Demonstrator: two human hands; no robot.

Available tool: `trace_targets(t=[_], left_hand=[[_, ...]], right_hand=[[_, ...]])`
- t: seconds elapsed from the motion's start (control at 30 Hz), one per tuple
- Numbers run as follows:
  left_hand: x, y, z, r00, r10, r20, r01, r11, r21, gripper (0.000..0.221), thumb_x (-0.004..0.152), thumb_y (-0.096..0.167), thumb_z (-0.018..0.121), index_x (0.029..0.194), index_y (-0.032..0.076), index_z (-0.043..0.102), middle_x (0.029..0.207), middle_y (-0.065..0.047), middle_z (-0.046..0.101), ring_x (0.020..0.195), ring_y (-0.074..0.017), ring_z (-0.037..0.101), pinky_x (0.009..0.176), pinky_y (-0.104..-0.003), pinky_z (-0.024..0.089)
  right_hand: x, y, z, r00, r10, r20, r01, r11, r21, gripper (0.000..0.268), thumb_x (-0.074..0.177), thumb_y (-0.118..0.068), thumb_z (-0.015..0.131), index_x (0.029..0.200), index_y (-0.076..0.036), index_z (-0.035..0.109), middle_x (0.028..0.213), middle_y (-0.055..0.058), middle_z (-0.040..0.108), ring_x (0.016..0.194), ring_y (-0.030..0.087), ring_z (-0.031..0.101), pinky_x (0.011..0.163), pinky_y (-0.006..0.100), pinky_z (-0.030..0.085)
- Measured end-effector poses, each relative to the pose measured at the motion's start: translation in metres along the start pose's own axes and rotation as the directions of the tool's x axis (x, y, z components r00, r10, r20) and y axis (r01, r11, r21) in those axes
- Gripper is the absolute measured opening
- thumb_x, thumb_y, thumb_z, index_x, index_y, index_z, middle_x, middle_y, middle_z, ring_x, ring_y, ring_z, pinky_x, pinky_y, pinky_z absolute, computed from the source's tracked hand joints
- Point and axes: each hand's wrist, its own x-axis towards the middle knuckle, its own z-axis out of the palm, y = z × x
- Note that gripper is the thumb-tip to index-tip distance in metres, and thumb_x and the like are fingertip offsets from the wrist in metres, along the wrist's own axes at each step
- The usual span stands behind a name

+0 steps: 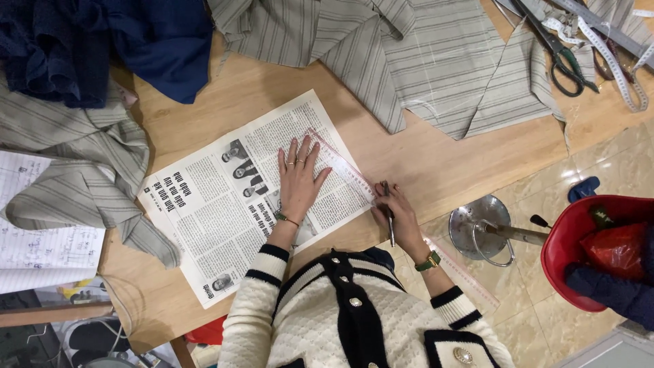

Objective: Drawing pattern lines on a newspaper using a ruler and a pen in a sewing environment.

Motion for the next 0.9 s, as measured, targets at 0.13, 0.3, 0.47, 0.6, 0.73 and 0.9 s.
trace_targets(t=[0.13,0.3,0.47,0.6,0.73,0.9], left_hand=[[0.000,0.000,0.000,1.000,-0.003,0.008,0.003,1.000,0.007,0.060,0.103,0.055,0.053,0.148,0.016,0.052,0.162,-0.006,0.038,0.153,-0.0295,0.026,0.126,-0.055,0.004],[0.000,0.000,0.000,0.999,-0.013,0.038,0.013,1.000,0.011,0.060,0.103,0.056,0.052,0.150,0.017,0.049,0.164,-0.005,0.035,0.153,-0.0293,0.024,0.126,-0.054,0.003],[-0.001,-0.001,0.002,0.998,-0.023,0.062,0.022,1.000,0.010,0.061,0.104,0.057,0.050,0.152,0.019,0.046,0.165,-0.004,0.032,0.154,-0.0295,0.023,0.126,-0.055,0.002],[0.001,0.002,-0.002,0.998,-0.019,0.058,0.018,1.000,0.016,0.060,0.105,0.055,0.050,0.152,0.018,0.046,0.166,-0.005,0.031,0.154,-0.0298,0.023,0.126,-0.056,0.003],[0.001,-0.002,0.009,0.999,0.024,-0.040,-0.023,0.999,0.035,0.060,0.102,0.055,0.056,0.147,0.016,0.052,0.160,-0.007,0.040,0.151,-0.0309,0.028,0.125,-0.057,0.006],[0.006,0.001,0.025,0.971,0.090,-0.220,-0.032,0.966,0.256,0.071,0.093,0.072,0.057,0.134,0.015,0.061,0.149,-0.009,0.051,0.145,-0.0326,0.036,0.120,-0.063,0.011]], right_hand=[[-0.004,0.003,0.001,1.000,0.002,-0.010,-0.003,1.000,-0.004,0.022,0.082,-0.008,0.082,0.101,-0.011,0.071,0.117,0.019,0.073,0.119,0.040,0.064,0.112,0.051,0.044],[-0.003,0.001,0.002,1.000,0.007,-0.027,-0.007,1.000,0.019,0.019,0.084,-0.008,0.081,0.099,-0.010,0.070,0.120,0.018,0.073,0.121,0.039,0.064,0.113,0.051,0.042],[0.003,-0.007,-0.004,1.000,-0.003,-0.003,0.004,1.000,0.024,0.019,0.084,-0.006,0.080,0.099,-0.010,0.069,0.122,0.016,0.073,0.121,0.038,0.064,0.112,0.050,0.042],[0.001,-0.007,-0.004,0.999,-0.019,-0.033,0.019,1.000,-0.014,0.018,0.084,-0.007,0.079,0.099,-0.011,0.069,0.122,0.015,0.073,0.118,0.036,0.066,0.111,0.049,0.044],[-0.001,-0.006,-0.004,1.000,-0.003,-0.030,0.002,1.000,-0.012,0.019,0.085,-0.008,0.079,0.101,-0.013,0.070,0.122,0.015,0.073,0.118,0.036,0.066,0.111,0.049,0.043],[0.000,-0.007,-0.001,0.999,-0.013,-0.042,0.013,1.000,-0.012,0.018,0.084,-0.007,0.079,0.099,-0.012,0.070,0.119,0.015,0.074,0.116,0.036,0.067,0.111,0.049,0.044]])
